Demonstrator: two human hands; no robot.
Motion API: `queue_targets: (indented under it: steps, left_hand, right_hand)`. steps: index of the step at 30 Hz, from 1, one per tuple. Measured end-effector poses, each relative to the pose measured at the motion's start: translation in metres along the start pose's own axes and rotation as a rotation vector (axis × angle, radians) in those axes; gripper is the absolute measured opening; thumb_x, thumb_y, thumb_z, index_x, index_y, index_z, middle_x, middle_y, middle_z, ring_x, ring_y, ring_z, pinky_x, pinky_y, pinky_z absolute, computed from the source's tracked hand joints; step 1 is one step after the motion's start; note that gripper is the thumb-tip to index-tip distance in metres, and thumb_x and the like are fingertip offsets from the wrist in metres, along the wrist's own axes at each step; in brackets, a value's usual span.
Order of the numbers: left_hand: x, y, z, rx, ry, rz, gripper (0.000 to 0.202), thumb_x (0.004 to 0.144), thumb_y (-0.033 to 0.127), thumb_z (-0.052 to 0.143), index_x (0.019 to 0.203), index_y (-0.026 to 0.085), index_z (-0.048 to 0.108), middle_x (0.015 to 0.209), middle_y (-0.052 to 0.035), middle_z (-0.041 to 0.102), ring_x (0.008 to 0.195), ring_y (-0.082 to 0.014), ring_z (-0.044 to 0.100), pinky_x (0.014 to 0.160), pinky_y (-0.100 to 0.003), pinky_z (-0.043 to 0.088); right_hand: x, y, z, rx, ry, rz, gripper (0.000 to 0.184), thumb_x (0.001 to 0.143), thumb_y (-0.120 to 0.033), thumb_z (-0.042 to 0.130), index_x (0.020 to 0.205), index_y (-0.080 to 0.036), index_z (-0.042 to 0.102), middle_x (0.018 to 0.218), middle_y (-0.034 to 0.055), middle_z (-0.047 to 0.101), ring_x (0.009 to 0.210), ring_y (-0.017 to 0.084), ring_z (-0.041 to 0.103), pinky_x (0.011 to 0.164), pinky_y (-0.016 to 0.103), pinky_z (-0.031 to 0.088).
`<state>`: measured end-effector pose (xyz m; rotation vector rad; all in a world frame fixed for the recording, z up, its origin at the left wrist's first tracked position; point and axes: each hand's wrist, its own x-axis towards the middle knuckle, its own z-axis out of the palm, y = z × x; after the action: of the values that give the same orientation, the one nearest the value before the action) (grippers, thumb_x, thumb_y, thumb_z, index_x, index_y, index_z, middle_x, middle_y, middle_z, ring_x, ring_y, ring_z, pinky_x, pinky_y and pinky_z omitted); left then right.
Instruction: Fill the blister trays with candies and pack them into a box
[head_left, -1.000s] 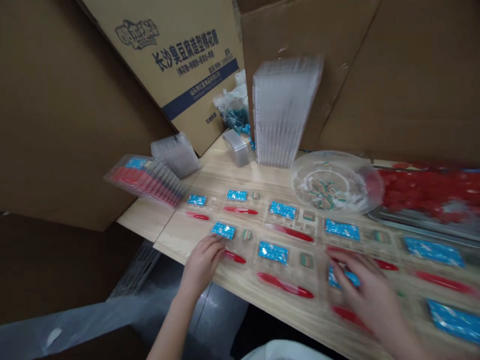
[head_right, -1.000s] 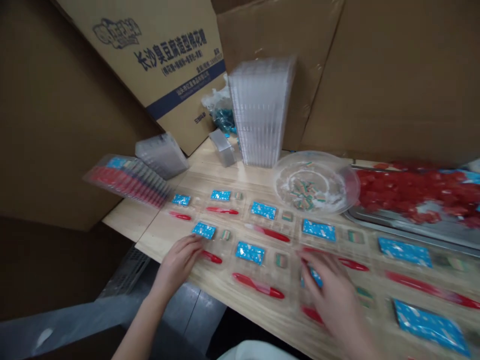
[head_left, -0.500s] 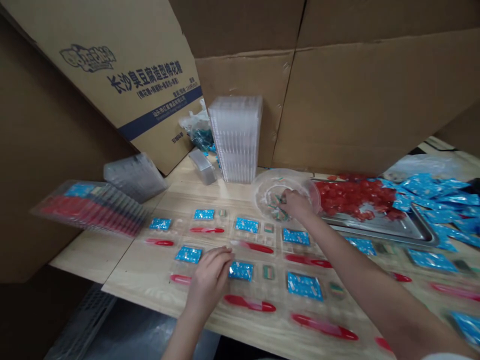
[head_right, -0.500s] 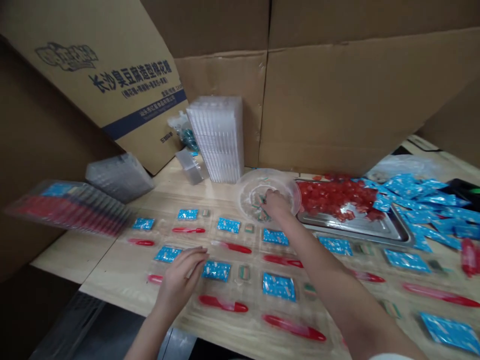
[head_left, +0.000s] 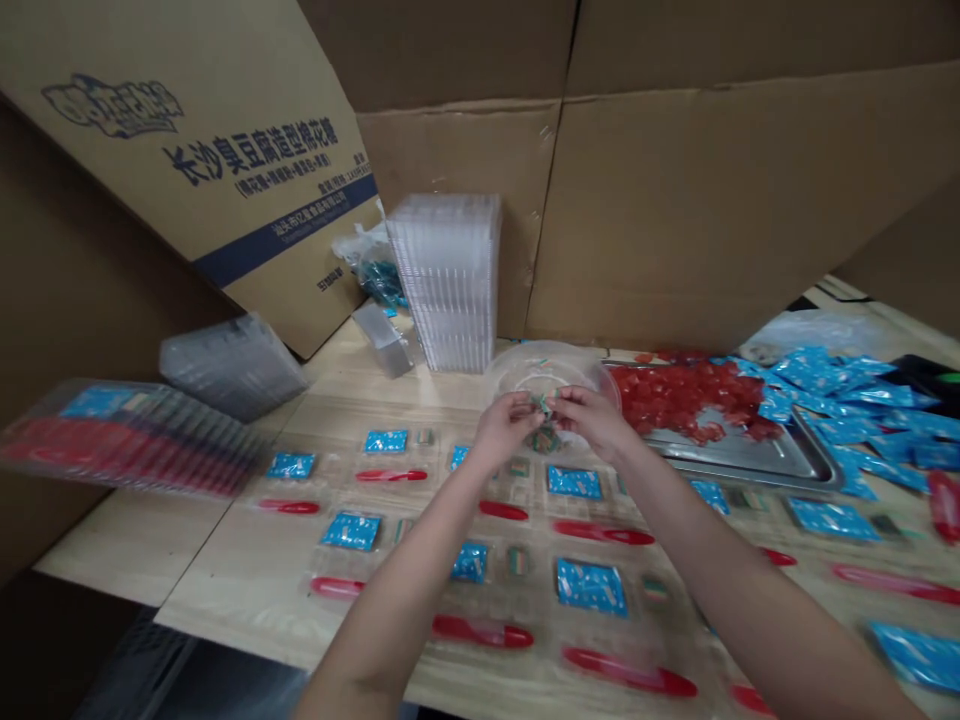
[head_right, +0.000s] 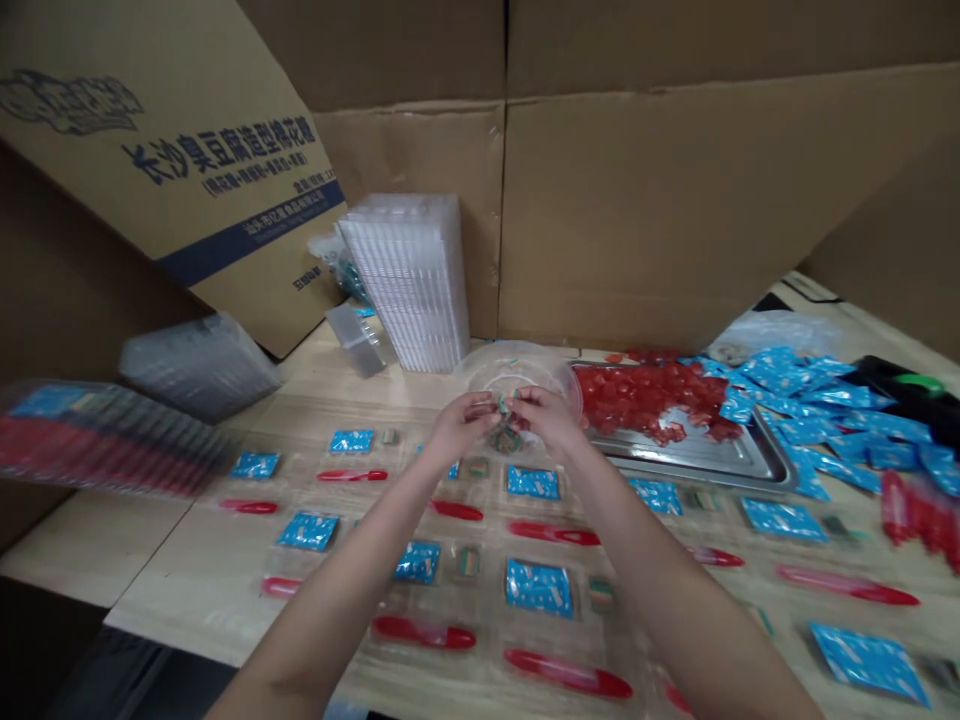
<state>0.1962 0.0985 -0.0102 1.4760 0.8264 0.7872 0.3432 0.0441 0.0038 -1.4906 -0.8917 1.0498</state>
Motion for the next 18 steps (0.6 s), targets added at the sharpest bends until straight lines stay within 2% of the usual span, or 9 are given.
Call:
queue_targets:
  steps: [2, 5, 8, 12, 18]
  left_hand:
    - [0.010, -0.004, 0.014, -0.063, -0.021, -0.041, 0.022, 0.068, 0.010, 0.068, 0.090, 0.013, 0.065, 0.078, -0.0045, 0.070, 0.075, -0.0148, 0.066, 0.074, -0.027, 0.051]
    - [0.012, -0.006, 0.024, -0.153, -0.023, -0.102, 0.014, 0.072, 0.011, 0.064, 0.085, 0.013, 0.065, 0.073, -0.0027, 0.069, 0.067, -0.0117, 0.065, 0.069, -0.023, 0.051]
    - [0.009, -0.005, 0.025, -0.224, -0.024, -0.157, 0.019, 0.072, 0.015, 0.066, 0.091, 0.013, 0.065, 0.075, -0.0025, 0.068, 0.065, -0.0104, 0.064, 0.067, -0.022, 0.050]
    - [0.006, -0.005, 0.026, -0.257, -0.012, -0.198, 0.034, 0.059, 0.010, 0.076, 0.091, 0.013, 0.065, 0.071, -0.0008, 0.067, 0.064, -0.0108, 0.063, 0.066, -0.022, 0.049]
    - [0.012, -0.012, 0.027, -0.264, 0.100, -0.230, 0.023, 0.063, 0.011, 0.072, 0.084, 0.014, 0.062, 0.060, 0.0049, 0.060, 0.055, -0.0075, 0.058, 0.057, -0.019, 0.047]
  right_hand:
    - [-0.002, -0.002, 0.001, 0.052, 0.007, 0.001, 0.047, 0.052, -0.057, 0.074, 0.070, -0.017, 0.056, 0.063, -0.0009, 0.057, 0.054, 0.011, 0.055, 0.052, 0.026, 0.049]
    - [-0.004, -0.002, 0.000, 0.093, 0.030, 0.003, 0.046, 0.052, -0.056, 0.074, 0.070, -0.017, 0.058, 0.063, -0.0012, 0.058, 0.055, 0.011, 0.055, 0.054, 0.026, 0.050]
    - [-0.004, 0.000, -0.003, 0.097, 0.067, -0.003, 0.045, 0.052, -0.056, 0.074, 0.070, -0.018, 0.058, 0.064, -0.0016, 0.058, 0.056, 0.012, 0.056, 0.056, 0.028, 0.051]
    - [-0.002, 0.008, 0.000, 0.042, 0.151, -0.036, 0.042, 0.053, -0.054, 0.074, 0.068, -0.019, 0.055, 0.058, -0.0039, 0.055, 0.050, 0.011, 0.051, 0.048, 0.025, 0.045]
    - [0.001, 0.013, 0.009, -0.021, 0.187, -0.055, 0.037, 0.059, -0.051, 0.069, 0.070, -0.019, 0.054, 0.056, -0.0038, 0.054, 0.048, 0.011, 0.050, 0.044, 0.023, 0.041]
